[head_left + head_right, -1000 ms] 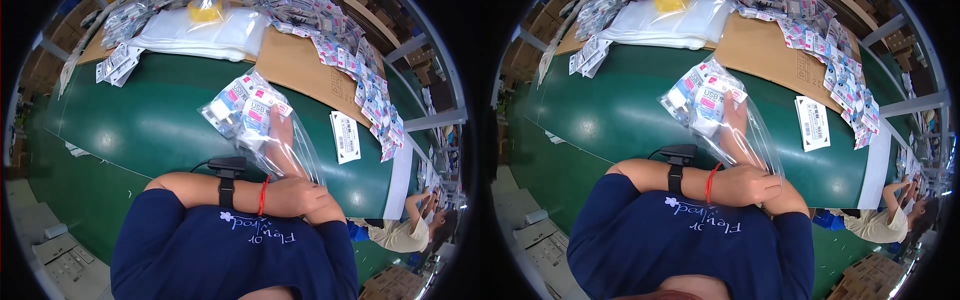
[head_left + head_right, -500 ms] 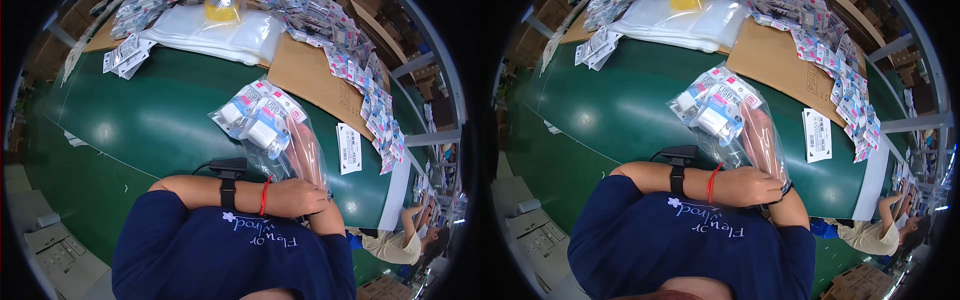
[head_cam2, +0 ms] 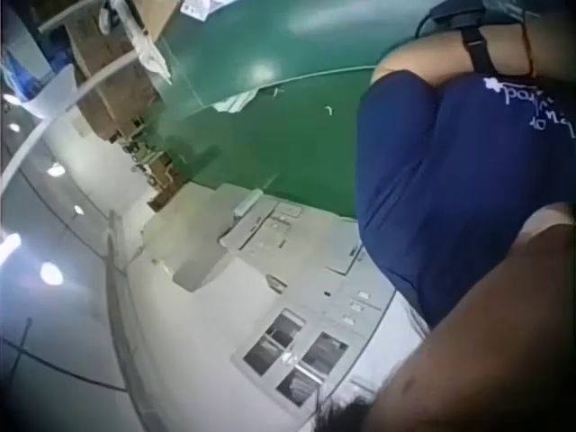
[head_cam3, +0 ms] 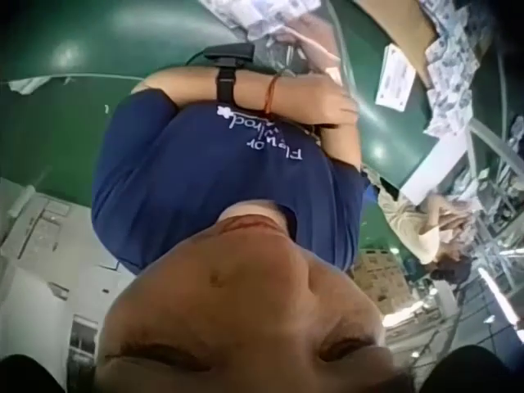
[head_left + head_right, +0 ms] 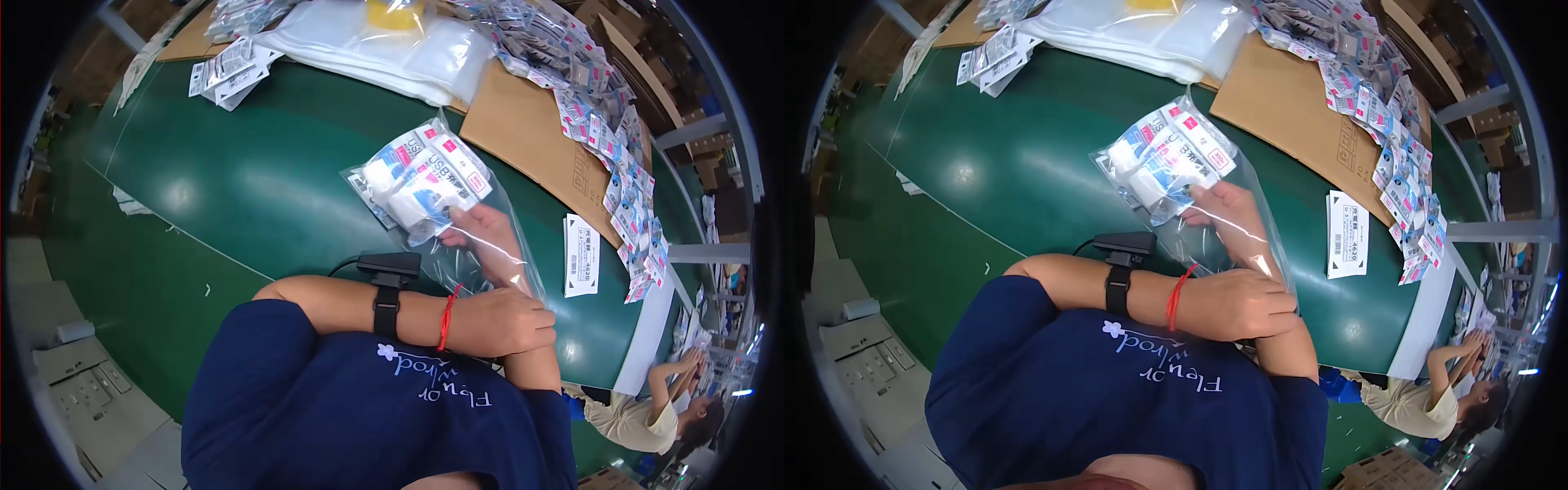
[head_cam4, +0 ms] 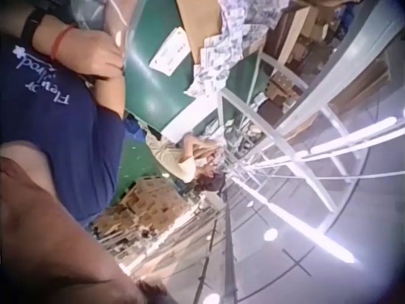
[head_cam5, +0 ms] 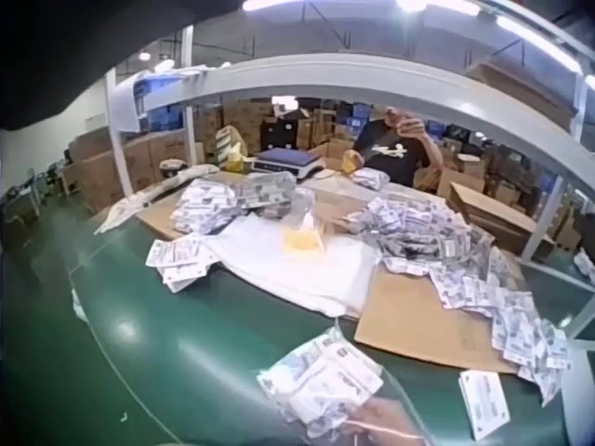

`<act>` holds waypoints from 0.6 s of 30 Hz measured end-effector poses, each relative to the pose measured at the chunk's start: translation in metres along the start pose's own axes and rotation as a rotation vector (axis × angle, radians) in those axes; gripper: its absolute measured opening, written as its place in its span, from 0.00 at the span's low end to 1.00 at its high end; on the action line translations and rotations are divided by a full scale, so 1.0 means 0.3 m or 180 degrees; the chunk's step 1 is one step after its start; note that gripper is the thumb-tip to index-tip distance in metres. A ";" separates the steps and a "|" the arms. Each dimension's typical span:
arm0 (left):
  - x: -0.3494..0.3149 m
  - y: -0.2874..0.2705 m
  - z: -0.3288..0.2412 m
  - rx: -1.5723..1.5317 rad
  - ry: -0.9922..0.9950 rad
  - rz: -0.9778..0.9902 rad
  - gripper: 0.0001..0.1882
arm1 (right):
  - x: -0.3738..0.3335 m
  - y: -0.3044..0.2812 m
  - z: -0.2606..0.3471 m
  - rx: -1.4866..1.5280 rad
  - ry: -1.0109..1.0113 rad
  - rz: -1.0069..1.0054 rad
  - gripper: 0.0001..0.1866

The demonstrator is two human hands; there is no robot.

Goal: The person packs two packaged USB chargers into a plastic bag, inserts a paper label, and sets the bag aside before repeating the process.

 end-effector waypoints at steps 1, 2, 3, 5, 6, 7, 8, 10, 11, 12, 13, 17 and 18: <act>-0.001 0.008 0.001 0.0027 -0.0001 0.0067 0.09 | -0.001 0.004 -0.016 -0.0347 0.0175 0.0124 0.16; 0.000 0.017 0.002 0.0026 0.0026 0.0153 0.09 | 0.005 -0.003 -0.022 -0.0359 0.0178 0.0133 0.16; 0.000 0.024 0.002 0.0031 0.0052 0.0234 0.10 | 0.014 -0.001 -0.029 0.0018 0.0194 0.0187 0.17; -0.009 0.024 0.000 0.0096 0.0061 0.0193 0.09 | 0.023 0.014 -0.030 0.0763 0.0223 0.0305 0.18; -0.014 0.026 -0.005 0.0142 0.0076 0.0171 0.09 | 0.021 0.017 -0.032 0.0735 0.0218 0.0327 0.18; -0.016 0.025 -0.006 0.0195 0.0087 0.0151 0.09 | 0.019 0.007 -0.020 0.0971 0.0185 0.0054 0.17; -0.018 0.022 -0.006 0.0225 0.0089 0.0130 0.09 | 0.012 0.001 -0.009 0.1206 0.0149 -0.0223 0.16; -0.022 0.035 -0.023 0.0145 0.0160 0.0389 0.09 | 0.007 0.014 0.015 0.1411 0.0090 -0.0477 0.15; -0.024 0.043 -0.033 0.0098 0.0199 0.0524 0.09 | 0.005 0.020 0.035 0.1625 -0.0039 -0.0576 0.14; -0.018 0.036 -0.045 0.0117 0.0215 0.0507 0.09 | 0.003 0.024 0.053 0.1841 -0.0170 -0.0676 0.14; -0.012 0.030 -0.066 0.0067 0.0275 0.0498 0.10 | 0.002 0.021 0.068 0.2064 -0.0303 -0.0781 0.14; -0.028 0.035 -0.068 -0.0126 0.0204 0.0317 0.09 | 0.093 0.098 -0.004 0.1533 -0.0395 -0.0208 0.16; -0.020 0.009 -0.040 -0.0202 0.0056 0.0122 0.07 | 0.092 0.087 -0.009 0.1560 -0.0413 -0.0237 0.16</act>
Point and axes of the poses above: each hand's wrist, its own x-axis towards the middle knuckle, its own y-axis out of the palm, z = x × y, the point moved 10 cm from there along x, towards the middle knuckle, and after that the axes turned 8 degrees about -z, right-handed, at the moved point
